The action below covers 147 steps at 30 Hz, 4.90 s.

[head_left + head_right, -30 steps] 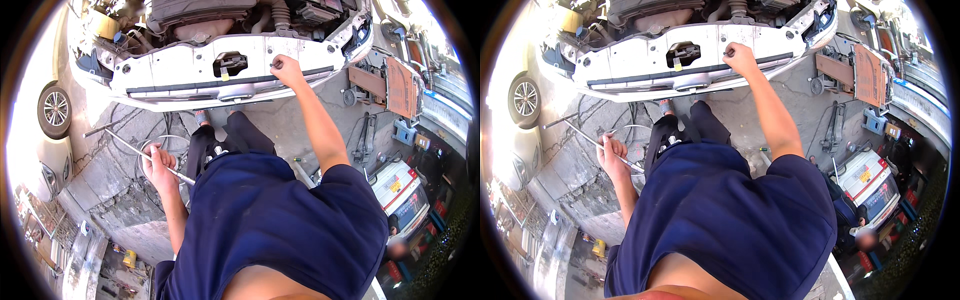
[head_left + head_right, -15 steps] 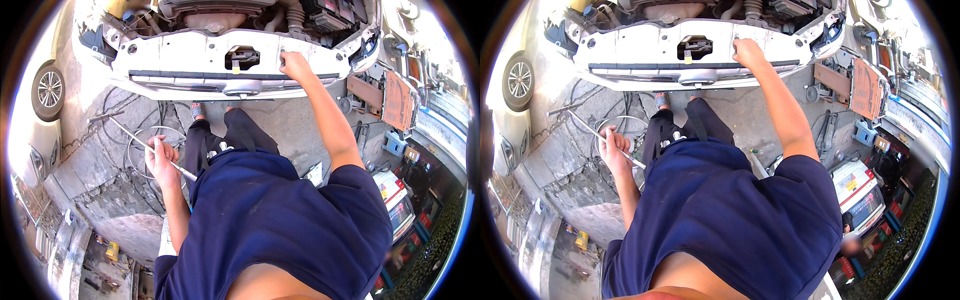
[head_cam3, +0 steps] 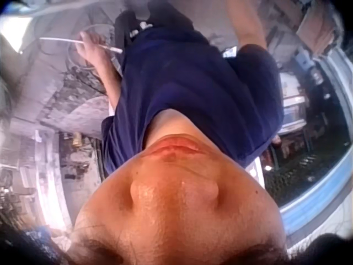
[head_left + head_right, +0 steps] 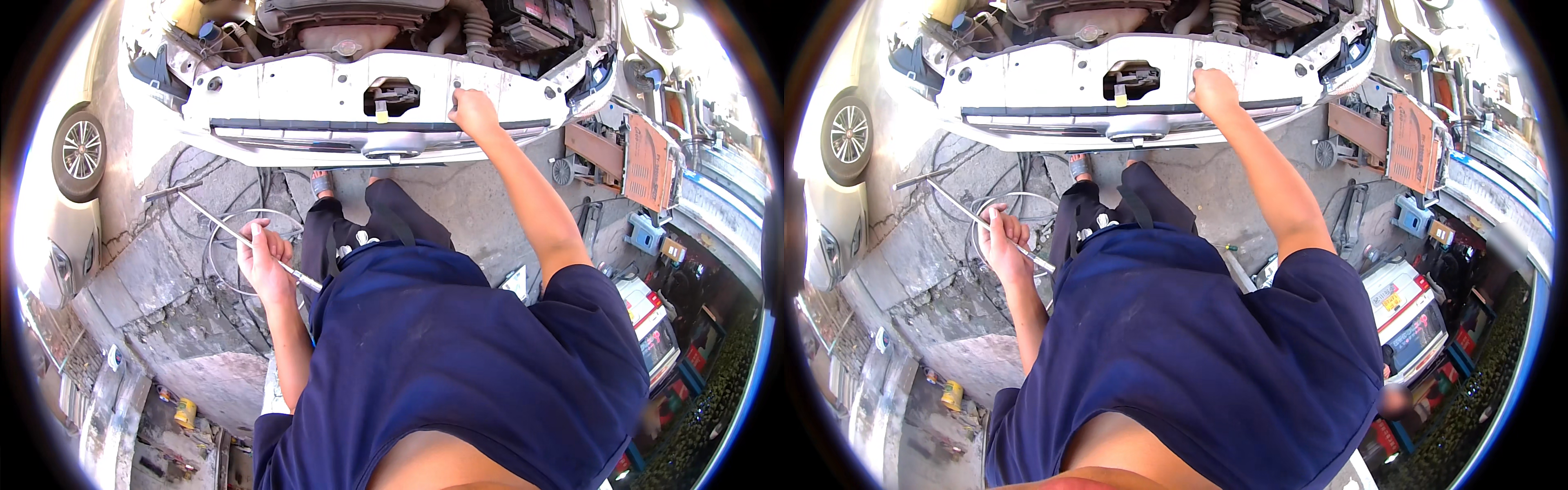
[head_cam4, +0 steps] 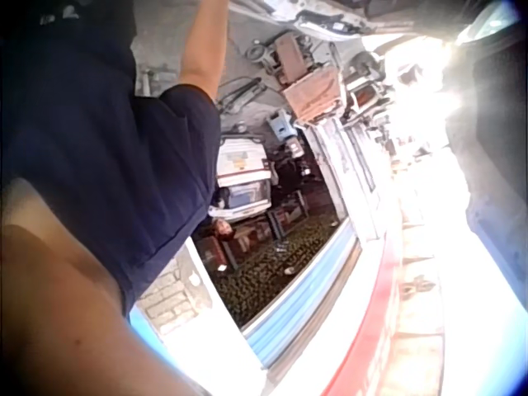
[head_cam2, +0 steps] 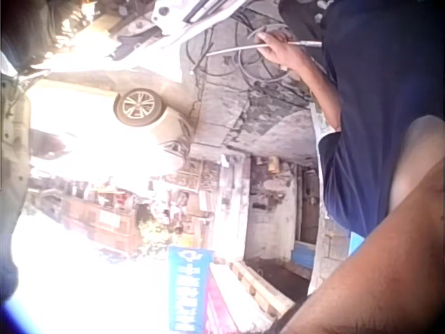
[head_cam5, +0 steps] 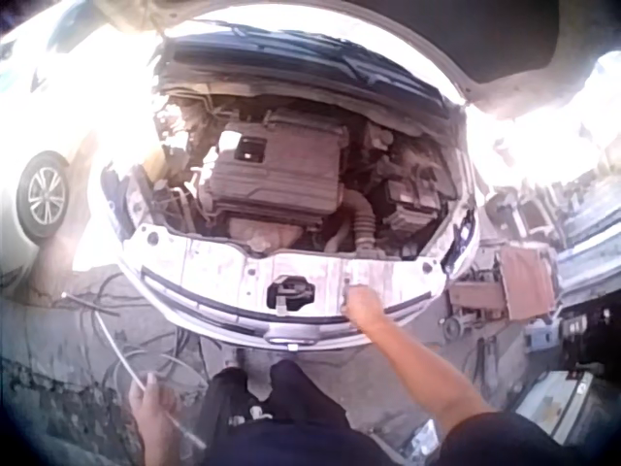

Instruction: The person uses a T-handle wrench to tighten bolts on the front bumper and grille area of a white car with the hood open. They systematically move between different fastener locations on the front fascia, adjusting the tool and applying torque to secure the components.

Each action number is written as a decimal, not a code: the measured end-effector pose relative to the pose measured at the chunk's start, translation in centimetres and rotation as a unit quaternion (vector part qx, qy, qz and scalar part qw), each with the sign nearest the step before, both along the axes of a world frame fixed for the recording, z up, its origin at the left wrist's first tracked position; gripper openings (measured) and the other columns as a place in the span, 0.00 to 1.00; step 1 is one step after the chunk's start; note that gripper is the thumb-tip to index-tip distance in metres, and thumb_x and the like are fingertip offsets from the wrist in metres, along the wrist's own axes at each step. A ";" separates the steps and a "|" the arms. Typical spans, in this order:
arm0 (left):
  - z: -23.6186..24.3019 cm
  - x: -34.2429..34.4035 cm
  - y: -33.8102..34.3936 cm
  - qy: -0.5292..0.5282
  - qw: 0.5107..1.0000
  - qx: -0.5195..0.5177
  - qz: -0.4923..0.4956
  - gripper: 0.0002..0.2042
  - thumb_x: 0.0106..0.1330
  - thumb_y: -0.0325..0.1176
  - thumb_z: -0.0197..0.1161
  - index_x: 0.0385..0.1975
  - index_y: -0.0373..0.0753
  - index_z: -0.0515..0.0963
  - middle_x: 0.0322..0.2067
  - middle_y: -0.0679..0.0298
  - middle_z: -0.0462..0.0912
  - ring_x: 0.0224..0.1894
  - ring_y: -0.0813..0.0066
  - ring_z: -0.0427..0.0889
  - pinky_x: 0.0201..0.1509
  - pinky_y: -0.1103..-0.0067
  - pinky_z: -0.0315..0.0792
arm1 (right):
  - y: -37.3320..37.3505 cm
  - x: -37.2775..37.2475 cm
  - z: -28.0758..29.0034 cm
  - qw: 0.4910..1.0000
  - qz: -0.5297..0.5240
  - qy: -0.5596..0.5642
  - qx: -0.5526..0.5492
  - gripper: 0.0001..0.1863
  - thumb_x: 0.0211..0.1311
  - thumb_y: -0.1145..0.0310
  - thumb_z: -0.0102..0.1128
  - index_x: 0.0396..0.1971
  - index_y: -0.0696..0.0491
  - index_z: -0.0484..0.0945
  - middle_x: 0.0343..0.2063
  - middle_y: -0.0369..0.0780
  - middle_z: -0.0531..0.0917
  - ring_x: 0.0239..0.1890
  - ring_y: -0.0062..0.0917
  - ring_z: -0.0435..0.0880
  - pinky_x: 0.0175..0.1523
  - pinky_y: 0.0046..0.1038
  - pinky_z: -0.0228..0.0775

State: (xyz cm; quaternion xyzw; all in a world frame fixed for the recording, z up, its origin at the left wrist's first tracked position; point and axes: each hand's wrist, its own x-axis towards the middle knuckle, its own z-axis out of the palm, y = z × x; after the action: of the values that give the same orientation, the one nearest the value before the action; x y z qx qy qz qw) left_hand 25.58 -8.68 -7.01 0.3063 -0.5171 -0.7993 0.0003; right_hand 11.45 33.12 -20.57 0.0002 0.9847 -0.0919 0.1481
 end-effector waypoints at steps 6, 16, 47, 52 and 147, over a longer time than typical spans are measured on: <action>0.2 -0.4 1.0 0.000 1.000 0.003 -0.017 0.07 0.77 0.32 0.52 0.39 0.36 0.73 0.17 0.74 0.60 0.18 0.87 0.55 0.20 0.84 0.52 | 0.0 0.5 0.2 0.999 -0.015 0.026 -0.020 0.13 0.47 0.69 0.67 0.35 0.57 0.82 0.31 0.51 0.84 0.36 0.44 0.84 0.46 0.40 0.77; 1.3 -3.2 8.7 0.117 0.919 -0.255 -0.276 0.09 0.74 0.33 0.58 0.31 0.36 0.74 0.21 0.67 0.75 0.20 0.79 0.73 0.24 0.79 0.67 | -8.7 10.1 12.8 0.679 -0.184 -0.163 -0.692 0.24 0.75 0.54 0.51 0.57 0.59 0.73 0.47 0.40 0.82 0.50 0.25 0.80 0.54 0.27 0.73; -6.3 -7.4 4.7 -0.036 0.819 -0.469 -0.327 0.16 0.70 0.39 0.60 0.26 0.31 0.74 0.18 0.58 0.75 0.21 0.73 0.71 0.30 0.73 0.69 | -4.0 15.0 4.6 0.866 -0.384 0.136 -0.290 0.20 0.76 0.57 0.46 0.34 0.60 0.76 0.20 0.55 0.79 0.26 0.55 0.79 0.34 0.45 0.71; -6.5 -7.0 5.8 -0.033 0.807 -0.470 -0.355 0.16 0.70 0.39 0.61 0.26 0.32 0.74 0.17 0.59 0.73 0.21 0.74 0.69 0.29 0.73 0.68 | -4.0 14.8 5.3 0.868 -0.388 0.095 -0.295 0.22 0.76 0.56 0.44 0.36 0.61 0.77 0.23 0.55 0.80 0.29 0.54 0.81 0.37 0.45 0.72; 11.1 7.7 -7.7 0.460 0.719 0.057 -0.518 0.04 0.74 0.28 0.51 0.40 0.34 0.70 0.32 0.59 0.76 0.32 0.79 0.73 0.38 0.81 0.69 | -40.0 31.6 30.0 0.727 -0.147 0.577 -0.341 0.10 0.43 0.79 0.64 0.26 0.55 0.73 0.27 0.41 0.75 0.27 0.35 0.77 0.32 0.31 0.72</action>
State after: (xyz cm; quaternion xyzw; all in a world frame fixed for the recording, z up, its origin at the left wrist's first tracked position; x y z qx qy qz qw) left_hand 33.31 -16.37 4.14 -0.4157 -0.4847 -0.7448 -0.1937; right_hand 43.08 -6.87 9.44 0.0417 0.7703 -0.4247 -0.4738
